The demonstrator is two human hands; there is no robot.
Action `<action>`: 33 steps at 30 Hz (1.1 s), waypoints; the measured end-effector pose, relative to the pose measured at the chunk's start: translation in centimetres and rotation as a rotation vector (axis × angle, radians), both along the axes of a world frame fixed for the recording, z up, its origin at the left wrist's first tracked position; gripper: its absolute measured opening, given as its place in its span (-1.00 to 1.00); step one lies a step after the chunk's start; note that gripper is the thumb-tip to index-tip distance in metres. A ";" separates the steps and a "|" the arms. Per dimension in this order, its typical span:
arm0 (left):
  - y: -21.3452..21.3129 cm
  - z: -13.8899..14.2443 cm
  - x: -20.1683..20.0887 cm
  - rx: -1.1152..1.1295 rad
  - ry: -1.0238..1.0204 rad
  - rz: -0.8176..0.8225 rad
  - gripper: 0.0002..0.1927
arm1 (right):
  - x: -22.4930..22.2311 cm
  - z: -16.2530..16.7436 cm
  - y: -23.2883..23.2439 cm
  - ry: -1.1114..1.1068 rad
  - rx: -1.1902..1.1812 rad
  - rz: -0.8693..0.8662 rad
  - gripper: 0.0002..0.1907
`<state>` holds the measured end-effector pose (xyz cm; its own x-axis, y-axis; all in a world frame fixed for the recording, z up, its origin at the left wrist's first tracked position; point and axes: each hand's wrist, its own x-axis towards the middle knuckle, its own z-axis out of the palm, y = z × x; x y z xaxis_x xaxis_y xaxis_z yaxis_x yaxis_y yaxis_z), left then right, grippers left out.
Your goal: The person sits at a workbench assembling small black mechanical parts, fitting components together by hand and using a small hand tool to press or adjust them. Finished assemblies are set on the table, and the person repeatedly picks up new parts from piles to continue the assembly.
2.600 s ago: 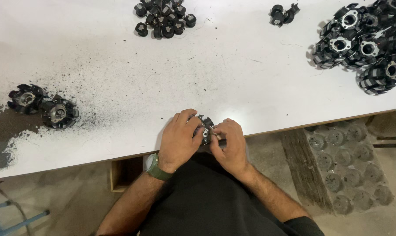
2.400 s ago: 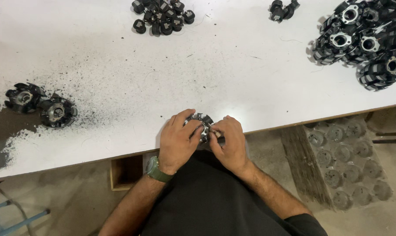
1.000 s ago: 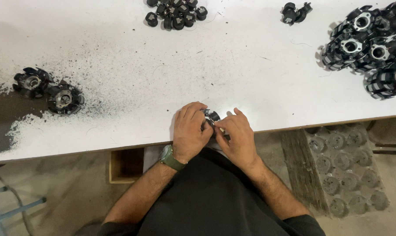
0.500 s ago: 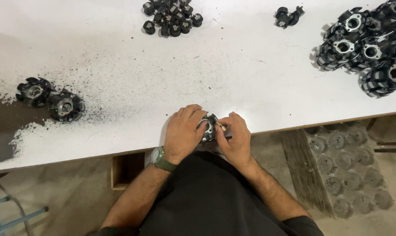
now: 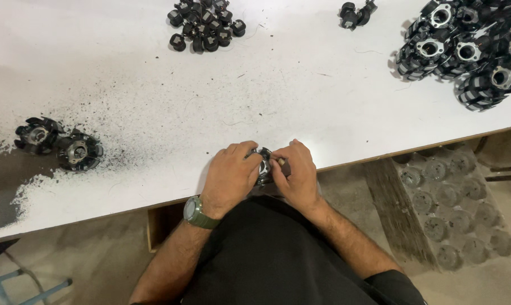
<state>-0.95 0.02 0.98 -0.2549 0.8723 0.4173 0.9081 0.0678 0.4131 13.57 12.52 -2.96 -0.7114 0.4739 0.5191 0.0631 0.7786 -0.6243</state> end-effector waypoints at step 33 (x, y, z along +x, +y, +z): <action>-0.2 -2.9 2.2 0.187 -0.092 0.172 -0.78 | 0.5 0.2 0.1 0.017 0.126 0.174 -0.63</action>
